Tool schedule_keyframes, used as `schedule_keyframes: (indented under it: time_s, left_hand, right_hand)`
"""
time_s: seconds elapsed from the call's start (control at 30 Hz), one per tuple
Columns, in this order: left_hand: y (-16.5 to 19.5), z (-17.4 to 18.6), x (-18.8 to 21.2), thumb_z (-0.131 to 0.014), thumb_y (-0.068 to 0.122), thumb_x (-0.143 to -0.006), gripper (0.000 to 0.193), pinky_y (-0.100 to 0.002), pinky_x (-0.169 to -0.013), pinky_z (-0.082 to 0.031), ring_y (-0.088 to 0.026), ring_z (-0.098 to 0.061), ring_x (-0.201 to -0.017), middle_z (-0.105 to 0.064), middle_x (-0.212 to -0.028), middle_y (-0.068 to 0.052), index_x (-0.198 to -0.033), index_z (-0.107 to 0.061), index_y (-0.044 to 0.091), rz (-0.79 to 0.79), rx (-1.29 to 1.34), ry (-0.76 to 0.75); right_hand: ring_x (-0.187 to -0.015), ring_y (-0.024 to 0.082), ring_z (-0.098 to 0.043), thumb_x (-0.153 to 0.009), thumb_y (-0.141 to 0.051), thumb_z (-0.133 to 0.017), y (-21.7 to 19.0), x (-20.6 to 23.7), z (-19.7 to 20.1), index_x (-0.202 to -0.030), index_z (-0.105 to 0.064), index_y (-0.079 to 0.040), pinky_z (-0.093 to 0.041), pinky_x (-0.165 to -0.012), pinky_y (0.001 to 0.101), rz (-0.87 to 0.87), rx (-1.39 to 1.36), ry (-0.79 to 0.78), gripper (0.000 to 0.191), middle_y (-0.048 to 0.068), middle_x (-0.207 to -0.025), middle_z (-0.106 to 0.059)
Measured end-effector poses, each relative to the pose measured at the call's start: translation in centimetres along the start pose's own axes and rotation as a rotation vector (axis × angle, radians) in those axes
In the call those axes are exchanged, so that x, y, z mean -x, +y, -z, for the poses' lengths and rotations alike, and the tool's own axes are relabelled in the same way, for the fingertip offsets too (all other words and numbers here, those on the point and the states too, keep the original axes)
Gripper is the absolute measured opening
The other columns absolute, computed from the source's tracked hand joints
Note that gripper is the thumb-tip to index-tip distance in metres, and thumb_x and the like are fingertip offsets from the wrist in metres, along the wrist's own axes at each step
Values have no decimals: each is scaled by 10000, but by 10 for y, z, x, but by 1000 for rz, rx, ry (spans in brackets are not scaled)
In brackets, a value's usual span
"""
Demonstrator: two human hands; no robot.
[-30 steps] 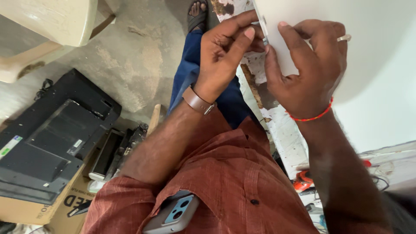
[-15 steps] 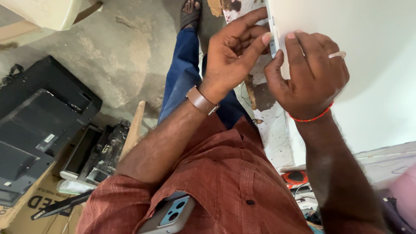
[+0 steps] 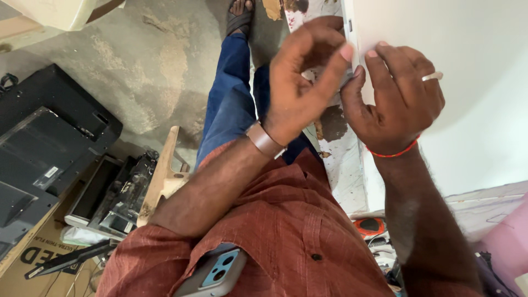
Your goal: The person holds a large white rectangular diffuser panel, aligns it over an LED panel light frame on the workbench, and presses and clips its edges into the frame, working around the border to seat the panel. They lift and reposition the panel and the light frame while fitting it.
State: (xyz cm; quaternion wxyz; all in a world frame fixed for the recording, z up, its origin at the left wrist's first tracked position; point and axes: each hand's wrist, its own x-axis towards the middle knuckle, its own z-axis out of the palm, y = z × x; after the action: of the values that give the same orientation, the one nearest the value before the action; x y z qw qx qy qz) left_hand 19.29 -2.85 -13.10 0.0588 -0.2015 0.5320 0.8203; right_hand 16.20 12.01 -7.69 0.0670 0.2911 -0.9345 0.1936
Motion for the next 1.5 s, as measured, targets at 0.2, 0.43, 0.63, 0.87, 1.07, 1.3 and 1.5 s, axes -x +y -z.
schedule_keyframes:
  time_s: [0.2, 0.43, 0.63, 0.87, 1.07, 1.3, 1.5]
  left_hand:
    - [-6, -14, -1, -752, 139, -1009, 268, -263, -920, -652, -121, -719, -1078, -606, -1443, -140, -1220, -711, -21, -2, -124, 21]
    - [-20, -11, -7, -749, 87, -1029, 162, -246, -864, -613, -113, -710, -1013, -661, -1345, -191, -1091, -755, -63, 90, 34, 20]
    - [-20, -6, -12, -767, 64, -993, 139, -245, -876, -624, -111, -721, -1014, -633, -1403, -190, -1060, -766, -58, 86, 19, -2]
    - [-15, -3, -15, -753, 75, -988, 156, -231, -747, -581, -92, -677, -915, -615, -1428, -164, -1073, -758, -55, 138, 79, -60]
    - [-2, -4, -14, -774, 84, -1012, 118, -222, -757, -576, -61, -672, -873, -708, -1043, -71, -1032, -762, -32, 17, -69, -69]
    - [-2, -8, -16, -743, 71, -986, 94, -219, -668, -511, -42, -578, -744, -653, -808, -3, -957, -729, -17, 32, -174, 12]
    - [-4, -6, -16, -720, 55, -1013, 95, -206, -655, -470, -22, -531, -756, -622, -815, 30, -989, -731, -36, 109, -60, -17]
  right_hand:
    - [-1037, 332, -705, -930, 3, -779, -1, -6, -4, -1140, -736, 63, -569, -855, 412, 5, 2, 18, 222, 135, -1227, -684]
    - [-1097, 323, -662, -951, -8, -838, -7, -8, -1, -1175, -697, 17, -535, -890, 417, -89, -59, -9, 266, 115, -1233, -657]
    - [-1118, 280, -619, -937, -1, -869, -11, -7, 5, -1175, -711, -29, -481, -948, 391, -214, -143, -58, 287, 90, -1207, -645]
    - [-1086, 277, -579, -875, -29, -894, -7, -5, 10, -1214, -710, -33, -443, -950, 397, -238, -203, -76, 386, 98, -1188, -625]
    - [-1103, 273, -569, -878, -12, -836, -8, -5, 7, -1285, -665, -26, -430, -958, 393, -193, -155, -66, 442, 101, -1199, -603]
    - [-1109, 305, -581, -935, -48, -911, -14, -5, -1, -1274, -688, -35, -442, -913, 418, -178, -102, -3, 406, 96, -1197, -622]
    - [-1108, 311, -594, -945, -60, -888, -17, -5, -3, -1260, -694, -30, -446, -919, 419, -204, -127, 16, 371, 100, -1209, -623]
